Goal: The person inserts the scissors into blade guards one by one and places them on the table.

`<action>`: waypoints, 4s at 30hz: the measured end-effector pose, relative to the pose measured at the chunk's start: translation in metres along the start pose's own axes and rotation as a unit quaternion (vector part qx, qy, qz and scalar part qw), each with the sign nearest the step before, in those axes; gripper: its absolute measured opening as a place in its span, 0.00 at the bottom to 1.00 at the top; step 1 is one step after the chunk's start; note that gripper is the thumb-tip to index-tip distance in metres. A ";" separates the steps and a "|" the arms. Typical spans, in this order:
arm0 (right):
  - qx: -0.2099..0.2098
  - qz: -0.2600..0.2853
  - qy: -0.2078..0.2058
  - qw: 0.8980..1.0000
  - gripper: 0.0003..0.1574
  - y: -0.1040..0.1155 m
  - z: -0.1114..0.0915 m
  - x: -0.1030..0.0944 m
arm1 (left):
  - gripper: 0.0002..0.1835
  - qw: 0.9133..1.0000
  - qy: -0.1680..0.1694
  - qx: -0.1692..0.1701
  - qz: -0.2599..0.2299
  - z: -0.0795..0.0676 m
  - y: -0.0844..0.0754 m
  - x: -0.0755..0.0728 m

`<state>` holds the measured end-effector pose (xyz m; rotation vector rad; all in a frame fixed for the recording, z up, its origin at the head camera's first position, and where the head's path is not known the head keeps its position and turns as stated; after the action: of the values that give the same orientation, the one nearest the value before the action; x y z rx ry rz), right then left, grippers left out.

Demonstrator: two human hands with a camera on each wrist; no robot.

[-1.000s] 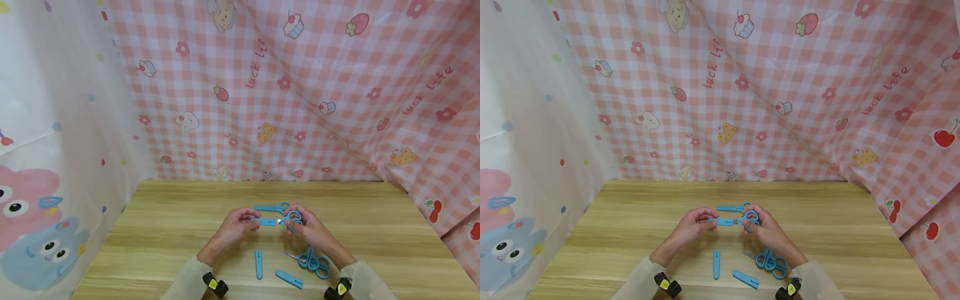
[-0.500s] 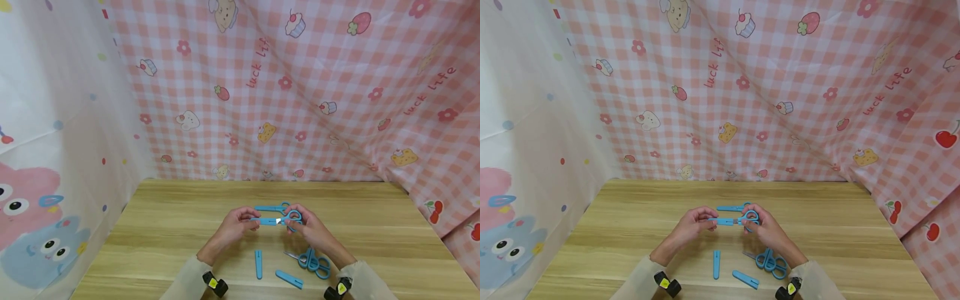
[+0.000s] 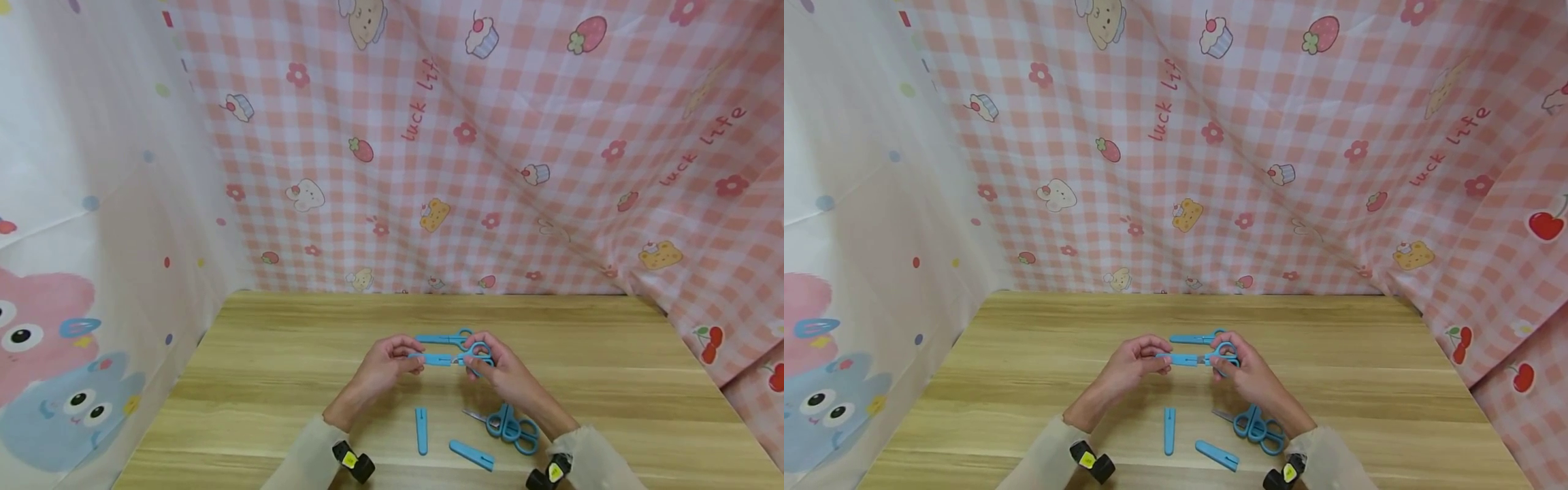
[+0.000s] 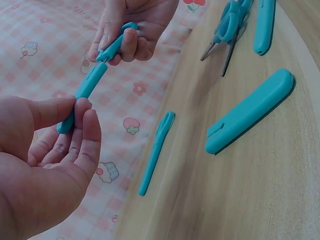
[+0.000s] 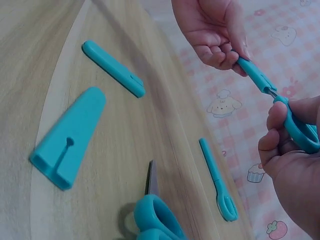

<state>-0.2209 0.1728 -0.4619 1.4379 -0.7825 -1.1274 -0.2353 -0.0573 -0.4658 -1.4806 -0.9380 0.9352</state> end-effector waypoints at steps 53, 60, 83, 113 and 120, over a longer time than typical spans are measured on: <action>0.007 0.024 -0.012 1.000 0.10 -0.001 0.002 0.013 | 0.10 0.999 -0.029 -0.010 -0.024 0.005 0.003 0.006; 0.021 0.017 -0.017 0.999 0.11 -0.003 0.003 0.012 | 0.09 0.999 -0.037 -0.014 -0.009 0.008 0.005 0.008; 0.052 0.010 -0.044 0.998 0.15 -0.018 0.008 0.005 | 0.07 0.999 -0.030 -0.035 0.022 0.016 0.011 0.010; 0.056 0.036 -0.065 0.996 0.16 -0.028 0.013 0.004 | 0.11 0.997 -0.050 -0.055 0.033 0.027 0.022 0.006; 0.062 0.030 -0.082 0.994 0.16 -0.031 0.015 0.003 | 0.12 0.996 -0.060 -0.054 0.028 0.028 0.021 0.007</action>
<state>-0.2375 0.1710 -0.4924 1.4263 -1.0222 -1.1781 -0.2570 -0.0421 -0.4893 -1.5629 -1.0538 1.0369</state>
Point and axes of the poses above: each hand's wrist, its own z-axis towards the middle knuckle, its own x-axis out of the palm, y = z × x, the point moved 3 cm from there along z, towards the middle knuckle, and after that the axes turned 2 degrees about -x, right-handed, at the moved point
